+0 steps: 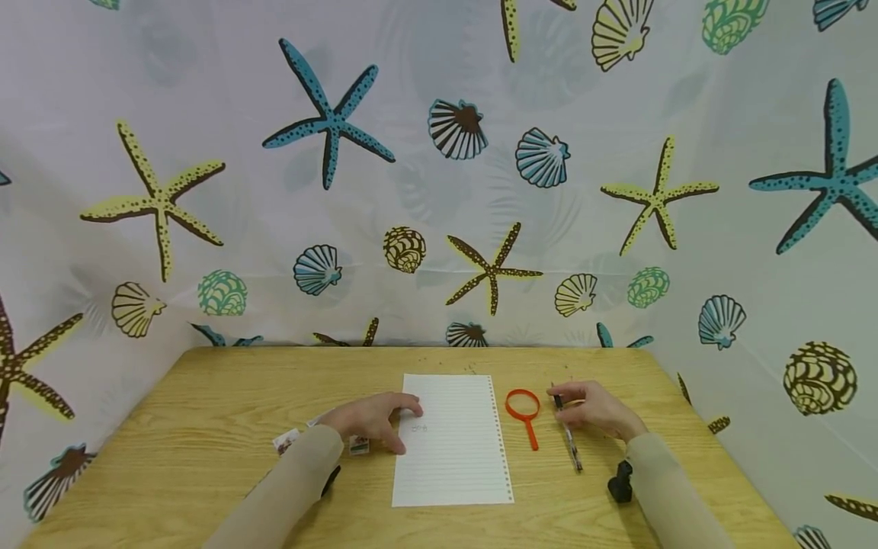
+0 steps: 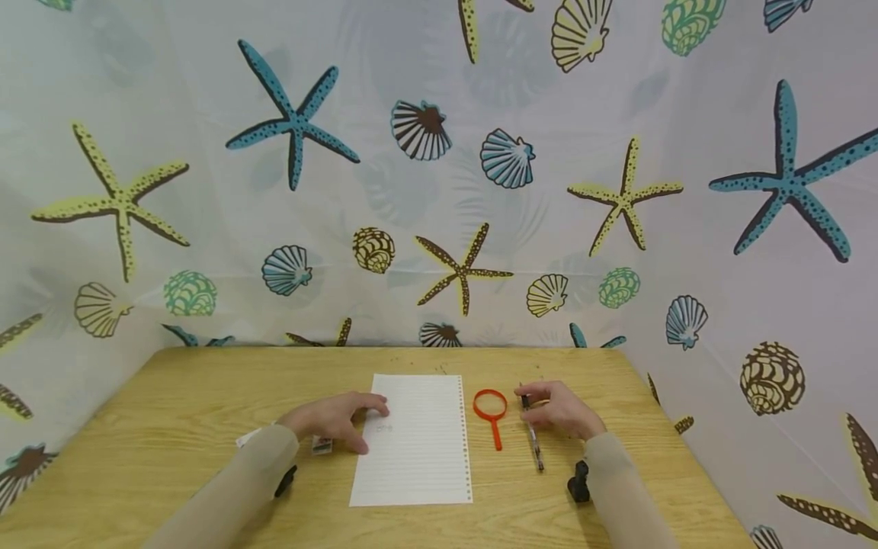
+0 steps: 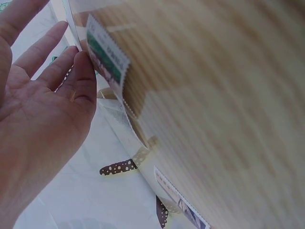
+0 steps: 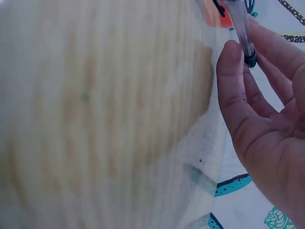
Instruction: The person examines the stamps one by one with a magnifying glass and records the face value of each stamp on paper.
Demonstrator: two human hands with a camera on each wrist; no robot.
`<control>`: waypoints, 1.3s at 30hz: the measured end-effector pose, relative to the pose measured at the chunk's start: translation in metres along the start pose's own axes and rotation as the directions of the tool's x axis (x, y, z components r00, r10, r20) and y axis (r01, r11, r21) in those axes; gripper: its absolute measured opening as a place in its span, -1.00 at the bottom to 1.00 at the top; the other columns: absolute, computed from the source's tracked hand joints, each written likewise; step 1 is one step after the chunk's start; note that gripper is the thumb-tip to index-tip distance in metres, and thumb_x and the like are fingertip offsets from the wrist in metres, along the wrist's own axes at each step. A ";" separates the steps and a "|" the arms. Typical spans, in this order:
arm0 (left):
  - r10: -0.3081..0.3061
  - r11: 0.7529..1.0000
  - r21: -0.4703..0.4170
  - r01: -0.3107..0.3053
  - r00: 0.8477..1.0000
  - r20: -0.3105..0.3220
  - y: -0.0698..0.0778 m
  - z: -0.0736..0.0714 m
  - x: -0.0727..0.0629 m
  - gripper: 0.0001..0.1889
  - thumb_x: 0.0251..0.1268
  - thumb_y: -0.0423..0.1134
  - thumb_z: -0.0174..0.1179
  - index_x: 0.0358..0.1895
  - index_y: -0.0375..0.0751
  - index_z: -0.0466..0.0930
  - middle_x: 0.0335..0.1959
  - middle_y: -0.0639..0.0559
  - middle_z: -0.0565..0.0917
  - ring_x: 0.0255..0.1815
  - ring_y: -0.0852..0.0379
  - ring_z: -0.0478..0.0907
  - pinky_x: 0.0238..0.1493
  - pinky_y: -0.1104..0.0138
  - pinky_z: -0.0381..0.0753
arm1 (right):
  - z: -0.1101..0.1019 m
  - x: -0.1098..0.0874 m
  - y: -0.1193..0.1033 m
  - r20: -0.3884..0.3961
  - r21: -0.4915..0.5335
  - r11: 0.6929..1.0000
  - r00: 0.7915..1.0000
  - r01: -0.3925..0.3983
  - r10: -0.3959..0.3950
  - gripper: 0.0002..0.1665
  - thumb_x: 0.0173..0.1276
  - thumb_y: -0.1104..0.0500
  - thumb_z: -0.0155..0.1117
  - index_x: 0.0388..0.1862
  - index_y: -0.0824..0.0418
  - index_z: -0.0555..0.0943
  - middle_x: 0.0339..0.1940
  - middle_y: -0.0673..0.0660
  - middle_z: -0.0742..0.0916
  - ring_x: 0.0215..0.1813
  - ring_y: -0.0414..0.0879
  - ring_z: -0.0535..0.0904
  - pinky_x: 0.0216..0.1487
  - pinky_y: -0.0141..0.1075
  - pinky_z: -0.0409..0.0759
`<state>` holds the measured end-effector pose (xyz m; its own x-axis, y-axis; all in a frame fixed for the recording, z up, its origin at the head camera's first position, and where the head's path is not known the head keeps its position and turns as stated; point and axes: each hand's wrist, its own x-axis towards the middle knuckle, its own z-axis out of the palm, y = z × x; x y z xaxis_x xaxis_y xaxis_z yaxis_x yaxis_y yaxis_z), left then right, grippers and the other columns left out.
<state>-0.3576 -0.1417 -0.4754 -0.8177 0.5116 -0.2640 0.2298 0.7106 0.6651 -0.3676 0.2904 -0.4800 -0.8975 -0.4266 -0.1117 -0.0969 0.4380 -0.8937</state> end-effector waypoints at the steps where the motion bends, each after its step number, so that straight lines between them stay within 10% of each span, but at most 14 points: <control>1: 0.000 1.000 0.001 0.000 1.000 -0.001 0.000 0.000 0.000 -0.38 -0.04 -0.32 0.53 0.17 0.07 0.56 0.52 0.01 0.27 0.58 -0.09 0.06 0.51 -0.04 0.09 | 0.000 0.001 0.001 0.003 -0.006 1.000 1.000 0.004 -0.004 -0.35 0.31 0.31 0.33 0.36 0.42 0.40 0.17 0.46 0.54 -0.23 -0.10 0.60 -0.22 -0.29 0.66; 26: 0.001 1.000 -0.014 -0.001 1.000 0.012 0.003 -0.002 -0.005 -0.39 0.01 -0.32 0.50 0.20 0.04 0.54 0.53 -0.02 0.24 0.58 -0.12 0.04 0.52 -0.07 0.06 | 0.004 0.014 0.001 0.039 -0.097 0.995 0.999 -0.002 0.006 -0.35 0.24 0.28 0.42 0.29 0.45 0.46 -0.40 0.15 0.60 -0.50 -0.18 0.48 -0.45 -0.37 0.57; 39: 0.001 1.000 -0.023 -0.001 1.000 0.001 0.001 -0.002 -0.005 -0.40 0.00 -0.32 0.50 0.18 0.07 0.55 0.53 0.00 0.25 0.58 -0.11 0.04 0.52 -0.06 0.06 | -0.003 0.019 0.005 0.069 -0.067 0.998 0.998 0.000 0.005 -0.34 0.24 0.29 0.42 0.29 0.47 0.46 -0.31 0.18 0.59 -0.49 -0.19 0.49 -0.45 -0.39 0.57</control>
<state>-0.3550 -0.1446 -0.4721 -0.8172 0.5123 -0.2640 0.2183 0.6990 0.6810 -0.3867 0.2865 -0.4854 -0.8659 -0.4785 -0.1457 -0.1255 0.4899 -0.8627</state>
